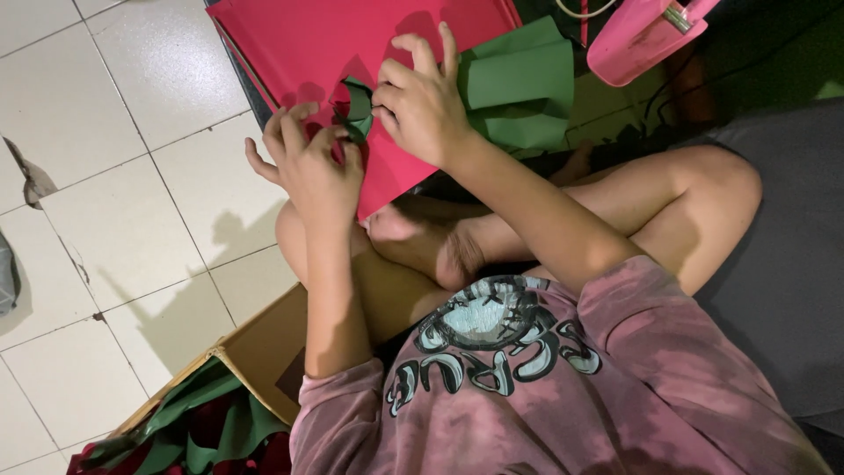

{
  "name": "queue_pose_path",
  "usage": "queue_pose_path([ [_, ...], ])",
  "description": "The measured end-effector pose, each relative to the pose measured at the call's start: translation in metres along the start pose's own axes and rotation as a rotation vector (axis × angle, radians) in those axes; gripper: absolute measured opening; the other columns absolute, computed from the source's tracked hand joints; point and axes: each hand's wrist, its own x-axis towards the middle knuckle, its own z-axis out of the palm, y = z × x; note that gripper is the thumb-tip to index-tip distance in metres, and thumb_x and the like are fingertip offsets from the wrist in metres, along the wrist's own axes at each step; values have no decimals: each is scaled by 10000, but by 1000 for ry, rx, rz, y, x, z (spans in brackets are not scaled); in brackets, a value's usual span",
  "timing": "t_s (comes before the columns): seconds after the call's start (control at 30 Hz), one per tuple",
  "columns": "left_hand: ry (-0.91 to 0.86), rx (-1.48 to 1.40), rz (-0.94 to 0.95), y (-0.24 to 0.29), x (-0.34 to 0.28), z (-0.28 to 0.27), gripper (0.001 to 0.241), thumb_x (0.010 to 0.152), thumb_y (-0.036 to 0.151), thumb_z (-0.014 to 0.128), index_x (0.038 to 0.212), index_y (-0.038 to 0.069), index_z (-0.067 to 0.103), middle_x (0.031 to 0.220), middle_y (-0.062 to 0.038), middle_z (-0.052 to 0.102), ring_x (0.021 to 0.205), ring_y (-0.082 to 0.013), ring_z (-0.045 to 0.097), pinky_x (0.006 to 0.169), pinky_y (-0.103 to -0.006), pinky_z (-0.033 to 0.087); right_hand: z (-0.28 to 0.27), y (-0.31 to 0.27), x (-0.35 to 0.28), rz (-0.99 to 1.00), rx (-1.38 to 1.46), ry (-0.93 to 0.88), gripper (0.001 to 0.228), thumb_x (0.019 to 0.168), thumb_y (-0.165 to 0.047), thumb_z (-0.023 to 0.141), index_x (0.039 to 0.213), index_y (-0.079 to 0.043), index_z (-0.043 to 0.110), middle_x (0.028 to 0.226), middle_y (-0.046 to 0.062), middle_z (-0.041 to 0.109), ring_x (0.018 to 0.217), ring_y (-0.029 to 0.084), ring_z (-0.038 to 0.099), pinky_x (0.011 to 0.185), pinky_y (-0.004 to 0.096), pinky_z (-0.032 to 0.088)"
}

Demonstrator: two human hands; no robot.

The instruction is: The person is creating a decorative floral arrangement component by folding green paper into a fan shape and securing it with a red ribbon.

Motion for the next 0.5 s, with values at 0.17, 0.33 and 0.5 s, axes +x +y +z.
queue_pose_path([
  [0.17,-6,-32,-62,4,1,9,218,844,257,680,799,76,793,1264,-120,596,1293,-369,417,1131,-657,63,3,1,-2,-5,-12,-1,41,872,-116,812,847,-105,781,979,13,611,1281,340,467,1189,689,74],
  [0.33,-55,-372,-259,-12,0,25,181,911,192,742,803,54,788,1344,-100,569,1278,-321,420,1110,-459,261,6,2,-3,10,-25,1,31,871,-123,813,853,-115,789,984,9,617,1283,333,472,1189,688,63],
  [0.5,-132,-278,-191,-9,-1,20,329,850,393,777,828,65,798,1494,-68,478,1435,-360,249,1120,-676,-79,6,2,-5,5,-11,8,52,838,-128,818,858,-107,776,992,10,620,1300,349,475,1191,711,51],
])
